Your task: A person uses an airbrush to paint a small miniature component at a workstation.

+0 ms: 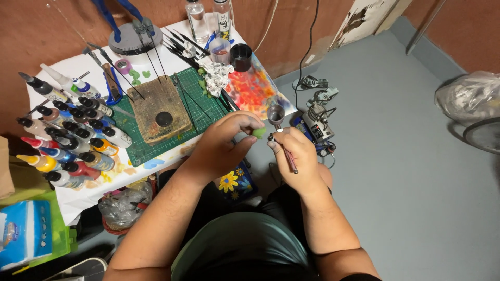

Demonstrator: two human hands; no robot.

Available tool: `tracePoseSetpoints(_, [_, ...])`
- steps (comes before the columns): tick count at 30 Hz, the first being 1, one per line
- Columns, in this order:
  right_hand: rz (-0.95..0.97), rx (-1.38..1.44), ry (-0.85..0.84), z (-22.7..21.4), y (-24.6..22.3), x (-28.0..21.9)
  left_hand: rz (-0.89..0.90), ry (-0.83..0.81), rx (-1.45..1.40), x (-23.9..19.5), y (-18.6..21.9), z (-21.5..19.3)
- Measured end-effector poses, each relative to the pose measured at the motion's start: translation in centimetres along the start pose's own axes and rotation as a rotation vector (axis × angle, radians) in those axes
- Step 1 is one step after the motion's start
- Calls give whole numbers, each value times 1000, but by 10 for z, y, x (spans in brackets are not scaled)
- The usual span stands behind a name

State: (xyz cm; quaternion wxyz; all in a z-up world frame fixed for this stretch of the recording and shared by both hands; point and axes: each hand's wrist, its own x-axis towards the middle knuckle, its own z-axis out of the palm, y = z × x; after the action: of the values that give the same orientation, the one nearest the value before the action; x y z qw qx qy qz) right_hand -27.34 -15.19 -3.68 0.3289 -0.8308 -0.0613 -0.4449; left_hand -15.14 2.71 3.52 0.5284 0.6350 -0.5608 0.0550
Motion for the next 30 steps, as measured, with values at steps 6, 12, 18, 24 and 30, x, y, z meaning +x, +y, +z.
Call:
tracePoseSetpoints(6, [46, 93, -9, 0, -13, 7, 104, -42, 15, 10, 13, -2])
tracePoseSetpoints(12, [55, 148, -44, -1, -11, 10, 191, -34, 56, 14, 12, -2])
tracePoseSetpoints(18, [78, 168, -65, 1, -4, 6, 241, -48, 77, 14, 8, -1])
tracePoseSetpoints(24, [104, 184, -66, 2, -8, 6, 269, -55, 151, 13, 8, -2])
tracePoseSetpoints(30, [98, 184, -67, 4, -5, 4, 277, -77, 156, 13, 4, -1])
